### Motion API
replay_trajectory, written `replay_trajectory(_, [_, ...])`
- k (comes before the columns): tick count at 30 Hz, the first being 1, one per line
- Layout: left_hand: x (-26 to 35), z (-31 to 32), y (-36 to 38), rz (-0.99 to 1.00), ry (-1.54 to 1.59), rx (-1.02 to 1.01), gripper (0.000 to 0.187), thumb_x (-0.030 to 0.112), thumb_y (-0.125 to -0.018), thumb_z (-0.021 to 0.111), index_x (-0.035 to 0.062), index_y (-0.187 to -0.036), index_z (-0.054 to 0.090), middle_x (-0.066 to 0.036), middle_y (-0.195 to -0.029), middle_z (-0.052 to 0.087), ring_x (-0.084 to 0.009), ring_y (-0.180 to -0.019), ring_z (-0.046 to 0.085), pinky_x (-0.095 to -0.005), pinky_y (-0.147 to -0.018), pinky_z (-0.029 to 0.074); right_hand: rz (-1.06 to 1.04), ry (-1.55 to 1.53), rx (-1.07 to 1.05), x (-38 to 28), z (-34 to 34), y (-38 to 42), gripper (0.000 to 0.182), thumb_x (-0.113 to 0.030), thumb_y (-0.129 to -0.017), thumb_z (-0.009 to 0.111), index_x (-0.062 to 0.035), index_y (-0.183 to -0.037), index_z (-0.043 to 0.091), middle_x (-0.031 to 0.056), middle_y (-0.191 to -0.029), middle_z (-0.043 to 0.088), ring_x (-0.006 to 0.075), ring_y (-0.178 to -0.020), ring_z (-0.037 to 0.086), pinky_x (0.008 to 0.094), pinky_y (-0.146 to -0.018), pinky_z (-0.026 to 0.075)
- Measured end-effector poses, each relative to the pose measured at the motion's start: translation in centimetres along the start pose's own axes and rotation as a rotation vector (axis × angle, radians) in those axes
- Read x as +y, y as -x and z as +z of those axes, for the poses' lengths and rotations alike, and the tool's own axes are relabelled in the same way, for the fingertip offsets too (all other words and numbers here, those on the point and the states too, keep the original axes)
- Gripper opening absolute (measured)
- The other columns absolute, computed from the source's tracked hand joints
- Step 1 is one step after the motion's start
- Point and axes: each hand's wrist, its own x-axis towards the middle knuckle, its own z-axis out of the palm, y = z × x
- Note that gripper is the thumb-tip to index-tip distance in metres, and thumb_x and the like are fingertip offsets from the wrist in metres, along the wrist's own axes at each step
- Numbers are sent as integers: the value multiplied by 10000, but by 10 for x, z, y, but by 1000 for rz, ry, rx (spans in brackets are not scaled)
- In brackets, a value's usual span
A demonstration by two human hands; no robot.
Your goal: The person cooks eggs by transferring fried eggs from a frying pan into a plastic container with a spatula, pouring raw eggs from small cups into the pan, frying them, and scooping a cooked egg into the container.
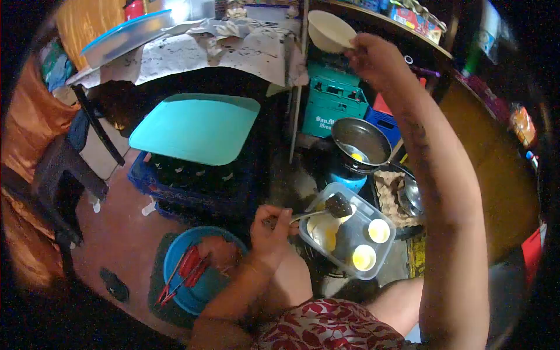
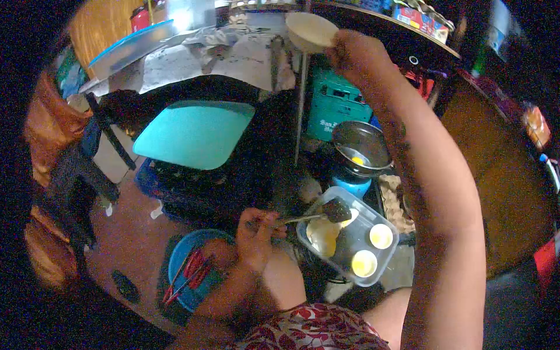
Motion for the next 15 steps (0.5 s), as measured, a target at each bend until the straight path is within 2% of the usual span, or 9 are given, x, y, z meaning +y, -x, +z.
replay_trajectory(1, [5, -2, 1, 4, 10, 12, 174, 128, -895, 657, 19, -921, 523, -76, -837, 618, -146, -663, 641, -264, -594, 545, -26, -26, 25, 6, 12, -28, 113, -108, -845, 599, -24, -920, 590, 83, -837, 561, 178, -739, 585, 266, -575, 473])
replay_trajectory(4, [9, -11, 2, -19, -107, -45, 131, 108, -924, 601, 34, -959, 498, -131, -966, 624, -231, -719, 660, -351, -645, 587, -216, -31, 111, -22, 24, -78, 116, -132, -848, 617, -26, -895, 611, 57, -798, 576, 159, -691, 573, 249, -578, 456])
replay_trajectory(6, [2, -16, 0, 63, -23, -77, 120, 88, -922, 599, 32, -969, 504, -124, -952, 628, -217, -731, 659, -329, -641, 573, 166, 417, -155, -105, -10, -88, 208, -203, -885, 574, -11, -890, 654, 202, -748, 627, 356, -708, 614, 420, -683, 502])
replay_trajectory(7, [-2, -20, -2, 61, -18, -71, 120, 88, -922, 599, 32, -969, 504, -124, -952, 628, -217, -731, 659, -329, -641, 573, 159, 416, -160, -90, 9, -103, 208, -203, -885, 574, -11, -890, 654, 202, -748, 627, 356, -708, 614, 420, -683, 502])
replay_trajectory(9, [-8, -27, -5, 101, -58, -120, 106, 70, -918, 598, 31, -951, 505, -119, -915, 632, -207, -743, 657, -324, -650, 571, 856, -1242, 168, -44, 58, -141, 290, -242, -934, 544, 32, -933, 640, 176, -847, 650, 322, -792, 621, 404, -728, 500])
replay_trajectory(10, [-7, -28, -5, 96, -53, -111, 106, 70, -918, 598, 31, -951, 505, -119, -915, 632, -207, -743, 657, -324, -650, 571, 858, -1240, 156, -56, 59, -144, 290, -242, -934, 544, 32, -933, 640, 176, -847, 650, 322, -792, 621, 404, -728, 500])
replay_trajectory(12, [-3, -27, -5, 25, 50, -148, 108, 59, -910, 606, 41, -940, 504, -110, -888, 630, -198, -734, 648, -320, -645, 568, 1040, -1173, 155, -92, 48, -146, 295, -253, -937, 559, 29, -992, 623, 161, -919, 649, 291, -852, 612, 407, -738, 492])
replay_trajectory(13, [-5, -28, -5, 15, 54, -143, 108, 59, -910, 606, 41, -940, 504, -110, -888, 630, -198, -734, 648, -320, -645, 568, 1048, -1168, 146, -99, 50, -143, 295, -253, -937, 559, 29, -992, 623, 161, -919, 649, 291, -852, 612, 407, -738, 492])
replay_trajectory(15, [-9, -27, -5, 123, 88, -143, 107, 81, -914, 617, 27, -931, 527, -69, -842, 623, -112, -704, 608, -266, -642, 529, 346, -521, -193, -106, 48, -131, 295, -258, -924, 586, 10, -1046, 592, 165, -939, 636, 288, -867, 602, 412, -735, 489])
